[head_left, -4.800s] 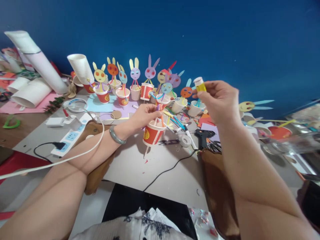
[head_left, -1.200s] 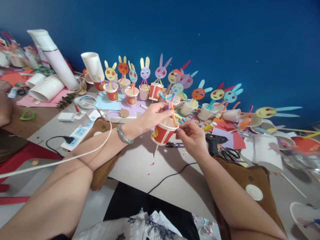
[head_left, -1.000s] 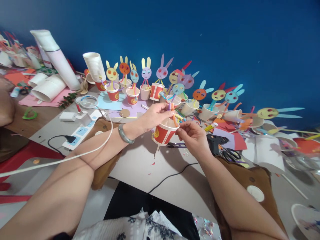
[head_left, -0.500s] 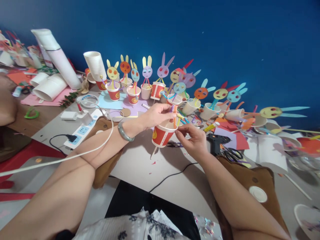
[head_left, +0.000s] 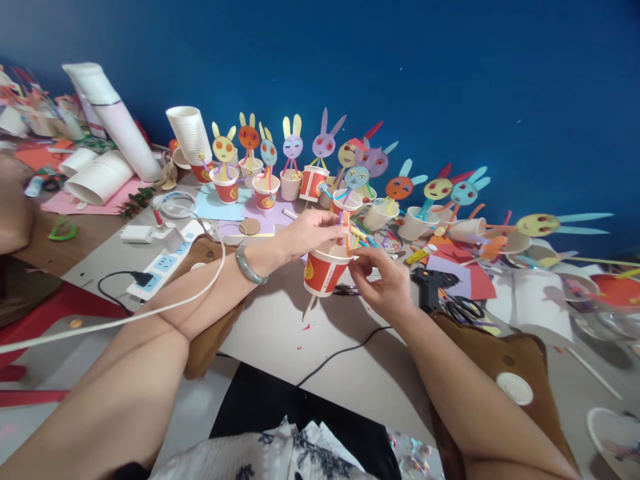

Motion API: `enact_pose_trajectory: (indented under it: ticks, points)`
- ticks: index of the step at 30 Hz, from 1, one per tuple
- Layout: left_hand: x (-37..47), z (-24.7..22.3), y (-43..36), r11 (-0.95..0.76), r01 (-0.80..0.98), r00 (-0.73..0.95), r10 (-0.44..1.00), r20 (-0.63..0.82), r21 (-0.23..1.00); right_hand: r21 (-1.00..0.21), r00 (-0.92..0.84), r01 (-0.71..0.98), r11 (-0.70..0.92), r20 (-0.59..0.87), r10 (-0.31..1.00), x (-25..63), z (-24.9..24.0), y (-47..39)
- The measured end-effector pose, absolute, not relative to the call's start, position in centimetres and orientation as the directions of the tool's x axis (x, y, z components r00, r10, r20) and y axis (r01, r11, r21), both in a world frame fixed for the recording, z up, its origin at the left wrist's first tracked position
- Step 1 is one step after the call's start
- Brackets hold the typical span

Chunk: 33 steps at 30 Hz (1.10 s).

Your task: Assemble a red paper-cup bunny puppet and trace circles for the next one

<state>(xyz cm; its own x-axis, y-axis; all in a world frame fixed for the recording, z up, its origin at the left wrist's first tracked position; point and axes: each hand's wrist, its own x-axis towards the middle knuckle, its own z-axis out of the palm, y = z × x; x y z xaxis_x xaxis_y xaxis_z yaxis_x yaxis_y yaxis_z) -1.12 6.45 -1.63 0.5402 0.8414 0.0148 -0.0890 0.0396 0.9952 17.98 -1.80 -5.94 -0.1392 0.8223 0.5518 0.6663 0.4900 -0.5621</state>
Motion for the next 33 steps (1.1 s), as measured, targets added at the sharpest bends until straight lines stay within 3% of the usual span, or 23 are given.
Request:
enact_pose_trajectory:
  ticks: [6, 8, 12, 15, 20, 24, 33]
  points:
    - [-1.2, -1.4, 5.7, 0.052, -0.052, 0.540, 0.842, -0.016, 0.997, -0.472, -0.289, 0.584, 0.660, 0.639, 0.713, 18.2, -6.2, -1.9]
    - [-1.2, -1.2, 5.4, 0.048, -0.058, 0.559, 0.829, -0.007, 0.997, -0.527, -0.331, 0.493, 0.692, 0.621, 0.710, 18.3, -6.2, -2.0]
    - [-1.3, -1.1, 5.2, 0.024, -0.055, 0.585, 0.811, 0.013, 0.998, -0.823, -0.155, 0.305, 0.479, 0.454, 0.878, 18.0, -6.1, -2.1]
    - [-1.2, -1.5, 5.4, -0.012, -0.034, 0.612, 0.790, 0.031, 0.999, -0.927, -0.138, 0.224, 0.302, 0.276, 0.951, 17.6, -5.8, -1.9]
    - [-1.3, -1.9, 5.8, -0.099, -0.005, 0.633, 0.770, 0.079, 0.995, -0.979, -0.231, 0.143, 0.148, 0.112, 0.966, 17.5, -5.0, -1.6]
    - [-1.2, -1.7, 6.0, -0.053, -0.003, 0.636, 0.771, 0.043, 0.999, -0.999, -0.291, 0.034, 0.016, 0.005, 0.957, 17.8, -5.2, -1.4]
    - [-1.5, -2.0, 6.3, -0.036, -0.025, 0.681, 0.731, 0.043, 0.999, -0.999, -0.359, 0.049, -0.010, -0.027, 0.933, 18.5, -6.0, -0.9]
